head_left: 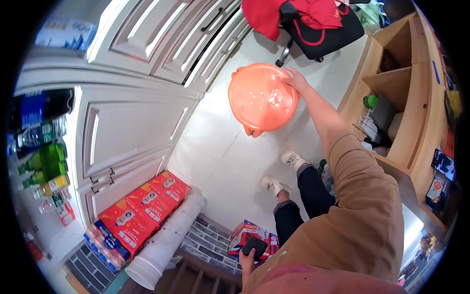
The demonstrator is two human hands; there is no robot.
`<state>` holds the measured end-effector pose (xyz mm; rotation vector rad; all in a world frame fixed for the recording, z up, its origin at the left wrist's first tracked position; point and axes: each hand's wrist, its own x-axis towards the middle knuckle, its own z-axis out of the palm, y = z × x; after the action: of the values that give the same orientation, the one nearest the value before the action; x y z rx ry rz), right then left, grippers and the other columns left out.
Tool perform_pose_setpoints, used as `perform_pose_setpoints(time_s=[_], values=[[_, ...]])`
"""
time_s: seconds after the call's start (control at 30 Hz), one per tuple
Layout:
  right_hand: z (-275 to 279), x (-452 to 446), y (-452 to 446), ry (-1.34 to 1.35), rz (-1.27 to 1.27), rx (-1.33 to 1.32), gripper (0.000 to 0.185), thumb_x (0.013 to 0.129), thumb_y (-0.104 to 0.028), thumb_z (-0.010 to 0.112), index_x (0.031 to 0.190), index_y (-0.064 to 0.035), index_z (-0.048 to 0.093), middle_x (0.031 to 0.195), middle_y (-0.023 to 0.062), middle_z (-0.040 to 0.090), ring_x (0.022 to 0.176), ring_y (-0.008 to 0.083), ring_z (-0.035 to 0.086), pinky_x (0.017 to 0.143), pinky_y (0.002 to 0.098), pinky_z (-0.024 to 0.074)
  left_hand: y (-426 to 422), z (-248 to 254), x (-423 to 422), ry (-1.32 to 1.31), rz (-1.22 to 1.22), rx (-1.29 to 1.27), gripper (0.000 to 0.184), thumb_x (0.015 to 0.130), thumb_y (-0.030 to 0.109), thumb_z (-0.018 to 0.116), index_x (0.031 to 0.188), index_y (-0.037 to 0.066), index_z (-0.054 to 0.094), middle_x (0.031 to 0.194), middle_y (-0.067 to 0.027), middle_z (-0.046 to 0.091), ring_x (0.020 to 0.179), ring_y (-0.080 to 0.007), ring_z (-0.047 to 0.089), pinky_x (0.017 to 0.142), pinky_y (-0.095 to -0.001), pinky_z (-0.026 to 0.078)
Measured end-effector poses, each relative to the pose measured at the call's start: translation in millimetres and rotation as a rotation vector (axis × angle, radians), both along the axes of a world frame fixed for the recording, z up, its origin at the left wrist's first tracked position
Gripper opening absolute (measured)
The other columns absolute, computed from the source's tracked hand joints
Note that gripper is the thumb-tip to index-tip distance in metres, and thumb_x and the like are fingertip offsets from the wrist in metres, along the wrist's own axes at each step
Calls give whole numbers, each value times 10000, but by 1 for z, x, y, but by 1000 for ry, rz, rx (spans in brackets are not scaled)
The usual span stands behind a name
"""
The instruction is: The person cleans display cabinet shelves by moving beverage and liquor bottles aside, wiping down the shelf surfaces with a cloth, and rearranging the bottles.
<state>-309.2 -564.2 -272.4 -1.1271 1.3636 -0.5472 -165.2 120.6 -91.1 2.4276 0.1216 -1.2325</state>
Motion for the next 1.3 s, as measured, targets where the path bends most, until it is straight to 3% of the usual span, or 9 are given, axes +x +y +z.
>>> perform_pose_setpoints(time_s=[0.13,0.27,0.3,0.4,0.57,0.73,0.93,1.1,1.3], values=[[-28,-24,-14,546,140,-770,688,713,-167,730,1302,-53,394,1149,162,544,1002,317,565,874,396,467,-44,14,6,48,4,-68,410,718,127,748,1064,5,567,943,-97,629,845,-173,587,776,-314,476],[-16,-57,56,393,-50,-557,487,762,-163,651,1193,-42,457,1176,172,516,1106,344,493,941,432,408,-75,24,22,-92,-190,-96,434,714,147,756,1077,3,567,928,-116,641,835,-198,596,780,-336,479],[33,-74,82,541,205,-179,454,769,-152,630,1189,-57,489,1176,169,526,1103,334,500,941,429,413,-95,36,23,-114,-232,-84,439,715,151,757,1081,1,566,929,-120,643,834,-202,597,783,-341,479],[-34,-135,144,606,290,-35,382,738,-124,638,1114,-96,578,1158,173,536,1081,318,515,925,395,430,-125,55,31,-142,-278,-114,453,716,162,762,1088,-3,564,935,-127,645,834,-211,598,792,-348,478],[84,-196,178,683,129,157,365,732,-119,629,1093,-81,590,1106,174,551,1046,316,534,903,385,446,-113,5,80,-96,-287,-301,442,724,185,771,1070,-6,573,947,-101,644,825,-176,577,795,-327,473],[122,-249,174,738,-74,-185,393,734,-82,612,1124,-69,563,1104,175,544,1034,326,537,889,373,451,-183,-6,155,-121,-558,-333,448,735,184,763,1087,-14,569,973,-104,641,847,-178,574,796,-331,475],[282,-287,141,684,-29,-846,394,762,-14,538,1146,-97,551,1235,135,508,1144,319,474,945,408,393,-287,3,189,-253,-569,-509,513,741,180,752,1135,-61,529,1043,-159,619,897,-224,583,808,-352,478],[345,-353,90,1203,-246,-608,419,792,-99,549,1210,-105,515,1392,137,363,1330,291,276,1076,462,218,-362,44,171,-205,-654,-566,502,761,176,728,1144,-65,511,1031,-166,612,901,-223,582,800,-352,485],[315,-426,53,1333,-419,-285,640,802,-156,571,1385,-68,324,1466,130,250,1389,261,160,1116,417,157,-399,60,152,-378,-579,-657,515,769,256,721,1115,-69,520,1008,-179,614,868,-227,580,793,-357,477]])
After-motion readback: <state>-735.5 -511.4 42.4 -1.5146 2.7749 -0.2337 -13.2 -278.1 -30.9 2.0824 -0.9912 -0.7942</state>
